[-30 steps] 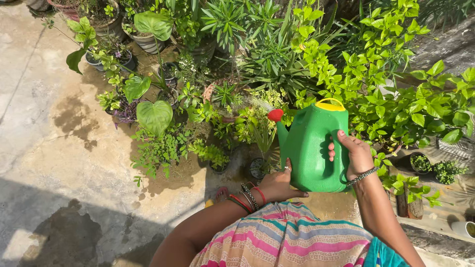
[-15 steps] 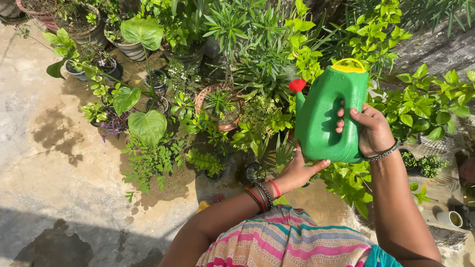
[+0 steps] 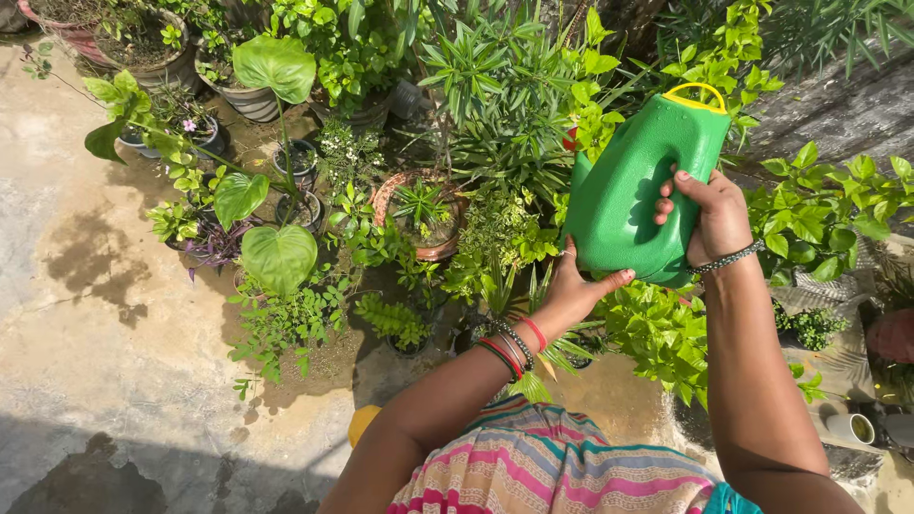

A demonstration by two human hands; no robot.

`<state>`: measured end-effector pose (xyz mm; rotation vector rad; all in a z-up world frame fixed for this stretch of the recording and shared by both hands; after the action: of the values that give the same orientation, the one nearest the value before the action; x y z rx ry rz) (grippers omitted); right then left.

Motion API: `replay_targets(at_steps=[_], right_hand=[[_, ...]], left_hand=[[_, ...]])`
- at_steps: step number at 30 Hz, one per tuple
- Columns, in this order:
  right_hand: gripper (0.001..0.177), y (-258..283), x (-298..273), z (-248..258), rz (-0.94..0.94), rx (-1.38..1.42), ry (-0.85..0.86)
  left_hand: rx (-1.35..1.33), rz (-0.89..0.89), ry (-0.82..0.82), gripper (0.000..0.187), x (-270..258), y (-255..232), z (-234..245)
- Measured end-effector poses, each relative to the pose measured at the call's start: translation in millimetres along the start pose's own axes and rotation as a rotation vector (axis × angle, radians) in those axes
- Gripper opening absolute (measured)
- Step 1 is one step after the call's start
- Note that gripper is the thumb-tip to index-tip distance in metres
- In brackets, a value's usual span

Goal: The person fills a green watering can from a tap and pours water onto several potted plants arranged on a rooftop.

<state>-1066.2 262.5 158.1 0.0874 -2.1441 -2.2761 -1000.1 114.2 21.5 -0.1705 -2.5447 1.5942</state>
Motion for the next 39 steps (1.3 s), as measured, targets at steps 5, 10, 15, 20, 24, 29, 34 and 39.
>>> replay_targets(at_steps=[5, 10, 15, 20, 24, 29, 34, 39], right_hand=[[0.014, -3, 3, 3, -0.001, -0.024, -0.02], [0.014, -11, 7, 2, -0.033, -0.057, -0.022], [0.014, -14, 15, -2, -0.042, -0.128, 0.0], [0.015, -13, 18, -10, -0.053, -0.144, 0.039], [0.016, -12, 19, -8, -0.052, -0.111, 0.027], [0.014, -8, 20, 0, -0.031, -0.044, -0.051], [0.011, -5, 23, -1, 0.003, -0.136, -0.09], [0.011, -7, 28, -2, -0.03, -0.205, -0.065]], left_hand=[[-0.085, 0.093, -0.002, 0.135, 0, 0, 1], [-0.269, 0.086, 0.058, 0.123, -3, 2, -3], [-0.398, 0.088, 0.045, 0.112, -2, 21, -4], [-0.41, 0.111, -0.008, 0.113, 0, 36, -6], [-0.481, 0.113, -0.02, 0.114, 2, 29, -6], [-0.475, 0.105, -0.025, 0.113, 12, 13, 0], [-0.439, 0.114, 0.019, 0.108, 16, 10, 1], [-0.466, 0.104, 0.038, 0.109, 14, 18, -4]])
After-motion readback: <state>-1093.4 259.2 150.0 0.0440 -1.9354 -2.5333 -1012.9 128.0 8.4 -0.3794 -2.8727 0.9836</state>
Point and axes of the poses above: each hand's wrist, its own x-axis towards the middle knuckle, its own z-axis out of the back of the hand, y = z × x, the point moved 8 cm from there along x, towards the middle knuckle, and after that the axes turned 15 degrees about -x, right-handed, at the moved point
